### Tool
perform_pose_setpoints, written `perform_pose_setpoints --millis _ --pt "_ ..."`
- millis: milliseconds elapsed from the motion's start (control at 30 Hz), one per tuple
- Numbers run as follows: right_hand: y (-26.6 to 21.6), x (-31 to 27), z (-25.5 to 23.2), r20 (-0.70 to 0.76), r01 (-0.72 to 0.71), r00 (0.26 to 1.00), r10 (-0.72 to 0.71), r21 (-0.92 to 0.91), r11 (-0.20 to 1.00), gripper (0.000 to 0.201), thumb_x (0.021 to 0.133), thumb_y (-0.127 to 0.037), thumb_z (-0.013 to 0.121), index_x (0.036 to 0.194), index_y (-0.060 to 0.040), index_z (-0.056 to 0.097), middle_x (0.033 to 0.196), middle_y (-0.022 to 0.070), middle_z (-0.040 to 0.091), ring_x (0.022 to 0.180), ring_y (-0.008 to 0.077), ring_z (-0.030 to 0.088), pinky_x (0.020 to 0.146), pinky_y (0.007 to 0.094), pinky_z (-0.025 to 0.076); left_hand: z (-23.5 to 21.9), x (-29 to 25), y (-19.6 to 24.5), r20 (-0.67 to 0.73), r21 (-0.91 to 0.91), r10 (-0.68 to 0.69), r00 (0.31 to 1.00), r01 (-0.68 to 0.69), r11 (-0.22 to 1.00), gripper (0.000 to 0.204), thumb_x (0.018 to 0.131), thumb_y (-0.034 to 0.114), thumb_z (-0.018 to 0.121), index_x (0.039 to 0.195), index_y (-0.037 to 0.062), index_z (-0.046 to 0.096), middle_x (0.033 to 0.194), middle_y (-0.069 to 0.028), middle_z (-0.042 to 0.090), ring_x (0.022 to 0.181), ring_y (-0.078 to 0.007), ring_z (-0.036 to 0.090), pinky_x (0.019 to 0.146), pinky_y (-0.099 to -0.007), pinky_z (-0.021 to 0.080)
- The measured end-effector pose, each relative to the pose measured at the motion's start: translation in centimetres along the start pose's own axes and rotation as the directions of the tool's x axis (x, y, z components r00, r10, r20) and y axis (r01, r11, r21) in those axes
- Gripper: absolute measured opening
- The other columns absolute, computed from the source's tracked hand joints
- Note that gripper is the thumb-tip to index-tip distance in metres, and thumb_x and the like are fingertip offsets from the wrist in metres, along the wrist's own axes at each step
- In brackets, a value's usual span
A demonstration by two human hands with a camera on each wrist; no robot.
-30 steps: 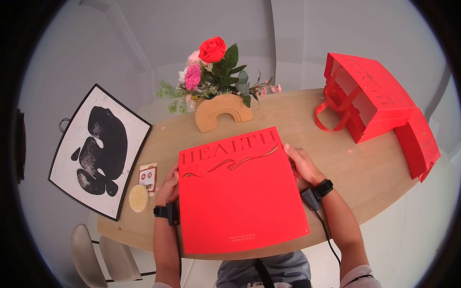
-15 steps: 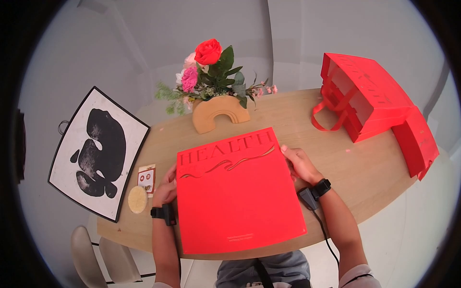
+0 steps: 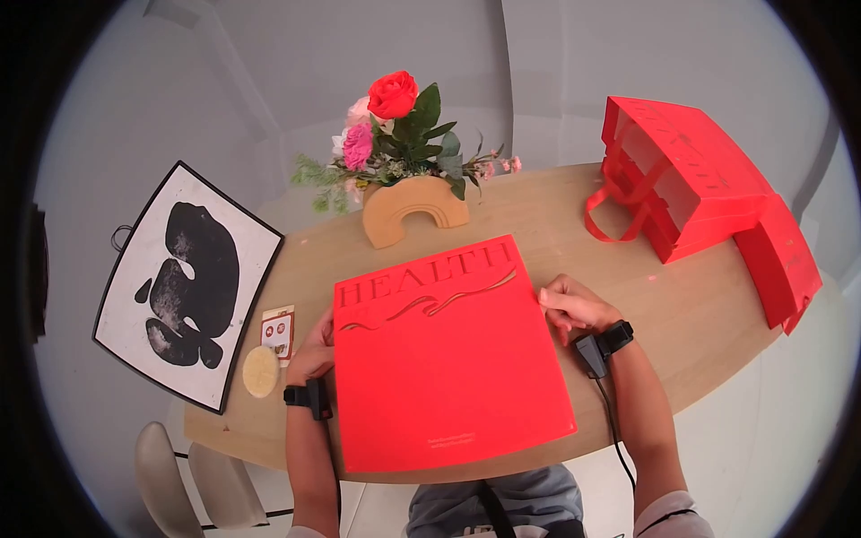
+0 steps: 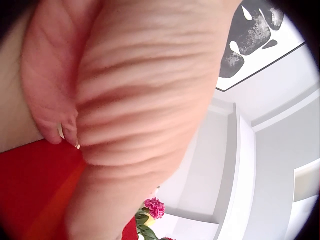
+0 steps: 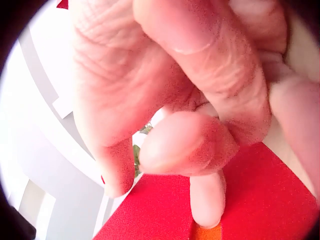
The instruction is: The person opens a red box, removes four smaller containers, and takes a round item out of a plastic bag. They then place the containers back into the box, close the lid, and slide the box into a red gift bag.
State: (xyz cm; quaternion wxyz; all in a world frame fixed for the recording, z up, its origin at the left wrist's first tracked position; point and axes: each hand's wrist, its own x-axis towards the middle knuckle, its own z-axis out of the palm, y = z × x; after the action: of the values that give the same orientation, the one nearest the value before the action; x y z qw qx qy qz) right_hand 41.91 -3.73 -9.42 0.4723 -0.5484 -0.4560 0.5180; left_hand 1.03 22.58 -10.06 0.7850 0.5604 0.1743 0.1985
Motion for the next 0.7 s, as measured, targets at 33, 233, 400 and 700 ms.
perform_pose_setpoints --millis 33,233,400,700 --pt "0.0 0.0 -0.1 0.022 0.009 1.0 -0.01 0.009 1.0 0.07 0.094 -0.063 0.062 0.055 -0.0063 0.05 0.044 0.0021 0.045 0.032 0.0078 0.038 0.037 0.0267 0.044 0.0 0.0 0.0 -0.002 0.0 0.0 1.0 0.0 1.0 0.116 0.067 -0.001 0.089 0.16 0.0002 0.021 0.162 -0.0091 0.035 0.148 -0.0195 0.035 0.122 -0.035 0.029" --pt "0.5 0.0 -0.2 0.034 -0.043 0.999 0.041 0.047 0.998 0.066 0.09 -0.062 0.069 0.062 -0.0045 0.053 0.047 0.0013 0.045 0.033 0.0056 0.036 0.038 0.0268 0.046 0.4 0.1 0.1 -0.015 0.005 -0.009 1.0 0.009 1.0 0.113 0.068 0.002 0.091 0.159 0.0003 0.025 0.159 -0.0083 0.039 0.145 -0.0188 0.04 0.12 -0.0346 0.032" --pt "0.3 0.0 -0.2 0.041 -0.067 0.997 0.064 0.082 0.994 0.063 0.09 -0.06 0.07 0.067 -0.0035 0.056 0.049 0.0009 0.047 0.034 0.0047 0.036 0.039 0.0275 0.049 0.6 0.1 0.3 -0.02 0.001 -0.016 1.0 0.016 1.0 0.12 0.065 0.006 0.095 0.16 0.0017 0.023 0.16 -0.0077 0.039 0.145 -0.0192 0.04 0.121 -0.0355 0.031" --pt "0.6 0.2 -0.4 0.055 -0.063 0.997 0.059 0.087 0.994 0.062 0.093 -0.059 0.068 0.069 -0.0028 0.057 0.049 0.0003 0.047 0.034 0.0054 0.04 0.041 0.0285 0.052 1.3 -0.7 1.4 0.074 0.103 -0.062 0.995 0.055 0.993 0.136 0.059 0.006 0.096 0.164 0.0076 0.009 0.164 -0.0076 0.03 0.15 -0.0191 0.031 0.122 -0.0359 0.026"
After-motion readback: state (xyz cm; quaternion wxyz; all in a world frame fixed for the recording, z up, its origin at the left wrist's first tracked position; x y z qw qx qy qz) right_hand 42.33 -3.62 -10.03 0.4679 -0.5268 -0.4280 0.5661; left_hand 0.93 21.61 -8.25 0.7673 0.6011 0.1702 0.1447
